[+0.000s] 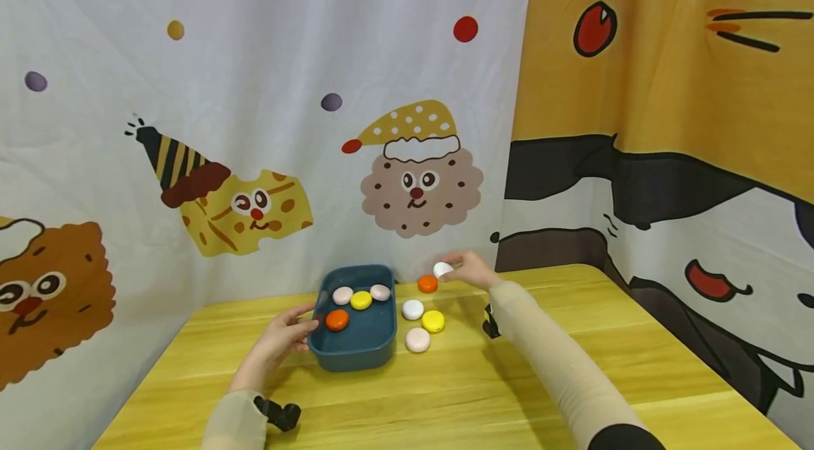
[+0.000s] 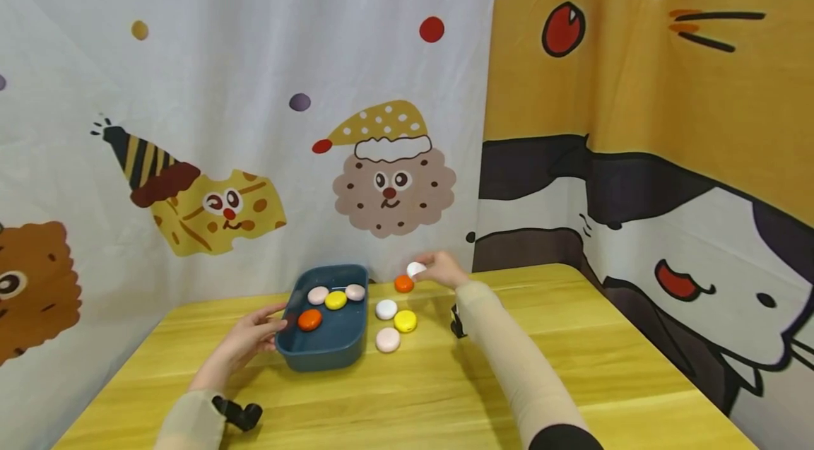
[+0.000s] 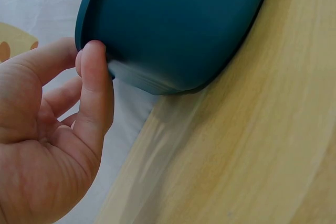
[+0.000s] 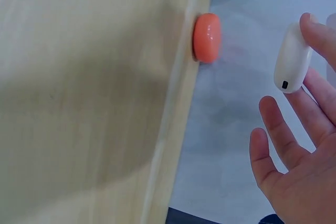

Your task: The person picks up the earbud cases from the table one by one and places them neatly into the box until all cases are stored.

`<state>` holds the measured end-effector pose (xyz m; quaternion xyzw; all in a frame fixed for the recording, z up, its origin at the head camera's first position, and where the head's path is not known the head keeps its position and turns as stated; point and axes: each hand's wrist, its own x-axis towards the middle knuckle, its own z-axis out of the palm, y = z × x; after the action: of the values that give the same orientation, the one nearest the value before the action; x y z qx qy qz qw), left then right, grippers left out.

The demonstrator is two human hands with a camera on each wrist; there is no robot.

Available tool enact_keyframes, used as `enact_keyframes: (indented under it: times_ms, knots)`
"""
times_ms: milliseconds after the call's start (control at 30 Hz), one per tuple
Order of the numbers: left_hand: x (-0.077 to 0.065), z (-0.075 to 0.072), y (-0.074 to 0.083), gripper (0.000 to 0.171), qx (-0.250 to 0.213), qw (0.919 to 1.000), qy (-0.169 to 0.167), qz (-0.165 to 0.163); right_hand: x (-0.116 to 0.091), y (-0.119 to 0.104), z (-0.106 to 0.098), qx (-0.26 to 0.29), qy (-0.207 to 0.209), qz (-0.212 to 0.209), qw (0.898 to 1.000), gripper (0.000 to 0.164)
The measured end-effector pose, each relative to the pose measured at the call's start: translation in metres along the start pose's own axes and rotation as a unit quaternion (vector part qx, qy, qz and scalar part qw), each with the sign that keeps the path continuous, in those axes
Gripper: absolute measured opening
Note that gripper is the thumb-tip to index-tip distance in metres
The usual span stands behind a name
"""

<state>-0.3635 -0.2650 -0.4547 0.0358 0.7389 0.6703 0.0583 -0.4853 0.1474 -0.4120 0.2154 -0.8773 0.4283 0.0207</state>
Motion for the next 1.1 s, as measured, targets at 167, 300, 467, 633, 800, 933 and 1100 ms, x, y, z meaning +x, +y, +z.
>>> enact_keyframes:
  times_ms: [167, 300, 467, 633, 800, 933, 1100]
  knots:
    - [-0.001, -0.001, 0.000, 0.061, -0.002, 1.0000, 0.004, 0.000, 0.002, -0.008, -0.005, 0.004, 0.005, 0.018, 1.000, 0.046]
    - [0.000, 0.000, 0.000, 0.062, -0.003, 0.9999, 0.010, -0.001, 0.004, -0.011, -0.006, 0.005, 0.012, 0.031, 0.999, 0.044]
    - [0.000, 0.000, 0.000, 0.060, 0.001, 0.9999, 0.012, 0.000, 0.005, -0.012, -0.008, 0.002, 0.016, 0.028, 0.999, 0.043]
    - [-0.001, 0.002, 0.001, 0.059, 0.008, 0.9999, 0.014, -0.001, 0.006, -0.012, -0.010, 0.000, 0.011, 0.021, 1.000, 0.044]
    - [0.000, 0.002, 0.000, 0.058, 0.007, 0.9997, 0.022, -0.002, 0.009, -0.013, -0.011, 0.000, 0.006, 0.011, 1.000, 0.044]
    - [0.000, 0.002, 0.000, 0.059, 0.009, 0.9997, 0.021, -0.003, 0.010, -0.014, -0.011, -0.009, 0.006, 0.003, 1.000, 0.043]
    - [-0.001, 0.002, 0.000, 0.059, 0.005, 0.9999, 0.012, 0.003, 0.010, -0.019, -0.009, -0.014, -0.002, -0.002, 1.000, 0.044]
